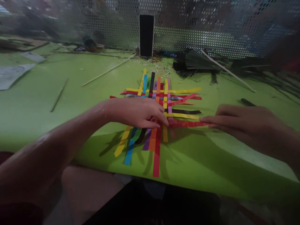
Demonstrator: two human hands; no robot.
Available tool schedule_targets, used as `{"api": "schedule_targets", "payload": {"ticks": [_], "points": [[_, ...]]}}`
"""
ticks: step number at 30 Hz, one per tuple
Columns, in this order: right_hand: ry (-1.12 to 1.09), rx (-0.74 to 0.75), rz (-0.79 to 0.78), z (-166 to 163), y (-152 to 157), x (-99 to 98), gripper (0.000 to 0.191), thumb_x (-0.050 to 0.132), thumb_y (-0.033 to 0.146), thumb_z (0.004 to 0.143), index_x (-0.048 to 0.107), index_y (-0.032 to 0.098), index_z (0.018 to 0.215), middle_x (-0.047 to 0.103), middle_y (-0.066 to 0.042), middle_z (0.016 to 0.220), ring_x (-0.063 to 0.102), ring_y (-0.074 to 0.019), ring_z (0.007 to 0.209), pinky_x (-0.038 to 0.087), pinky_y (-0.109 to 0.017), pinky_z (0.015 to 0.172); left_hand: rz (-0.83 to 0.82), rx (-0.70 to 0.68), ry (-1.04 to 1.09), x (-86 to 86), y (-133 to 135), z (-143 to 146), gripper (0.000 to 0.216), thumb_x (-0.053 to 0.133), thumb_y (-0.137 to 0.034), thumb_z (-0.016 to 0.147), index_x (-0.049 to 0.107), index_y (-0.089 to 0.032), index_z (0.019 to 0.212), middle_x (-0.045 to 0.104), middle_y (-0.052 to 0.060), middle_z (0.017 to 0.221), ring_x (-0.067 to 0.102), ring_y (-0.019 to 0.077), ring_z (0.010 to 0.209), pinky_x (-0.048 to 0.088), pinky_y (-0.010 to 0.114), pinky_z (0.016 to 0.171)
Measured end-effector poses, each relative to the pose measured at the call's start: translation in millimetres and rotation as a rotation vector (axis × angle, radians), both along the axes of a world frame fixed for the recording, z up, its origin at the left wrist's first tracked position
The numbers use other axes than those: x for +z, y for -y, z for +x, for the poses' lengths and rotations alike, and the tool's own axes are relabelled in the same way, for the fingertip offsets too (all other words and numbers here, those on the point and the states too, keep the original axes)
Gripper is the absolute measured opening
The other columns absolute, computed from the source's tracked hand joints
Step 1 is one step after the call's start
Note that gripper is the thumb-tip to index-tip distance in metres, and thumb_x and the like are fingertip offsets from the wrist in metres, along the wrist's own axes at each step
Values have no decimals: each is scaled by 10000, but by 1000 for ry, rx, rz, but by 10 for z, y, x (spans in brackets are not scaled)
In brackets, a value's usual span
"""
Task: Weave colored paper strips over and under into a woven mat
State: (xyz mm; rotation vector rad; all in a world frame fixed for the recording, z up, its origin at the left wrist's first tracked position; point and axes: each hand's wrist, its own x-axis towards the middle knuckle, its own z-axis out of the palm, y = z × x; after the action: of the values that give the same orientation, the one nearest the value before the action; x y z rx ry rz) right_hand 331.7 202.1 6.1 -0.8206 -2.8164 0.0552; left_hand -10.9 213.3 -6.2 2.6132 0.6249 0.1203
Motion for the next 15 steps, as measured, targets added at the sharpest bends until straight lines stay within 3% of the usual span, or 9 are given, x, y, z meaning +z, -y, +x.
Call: {"api": "schedule_targets", "payload": {"ticks": [7,15], "points": [[30,37,9,-66,21,4,453,328,452,1109,748,367,1254,709,-33,876,673,-209,731,440,-334,612,-38,26,3,44,-9,-33,281,598,-221,1011,750,-258,1245,763,54,1136,681,171,977,452,244,905],[10,34,10,-149,60,-27,501,307,444,1116,773,292,1218,758,-71,985,712,-220,763,477,-335,622,-63,52,-15,45,-24,-47,241,606,-216,990,764,-245,1169,749,48,1093,681,167,946,468,246,857]]}}
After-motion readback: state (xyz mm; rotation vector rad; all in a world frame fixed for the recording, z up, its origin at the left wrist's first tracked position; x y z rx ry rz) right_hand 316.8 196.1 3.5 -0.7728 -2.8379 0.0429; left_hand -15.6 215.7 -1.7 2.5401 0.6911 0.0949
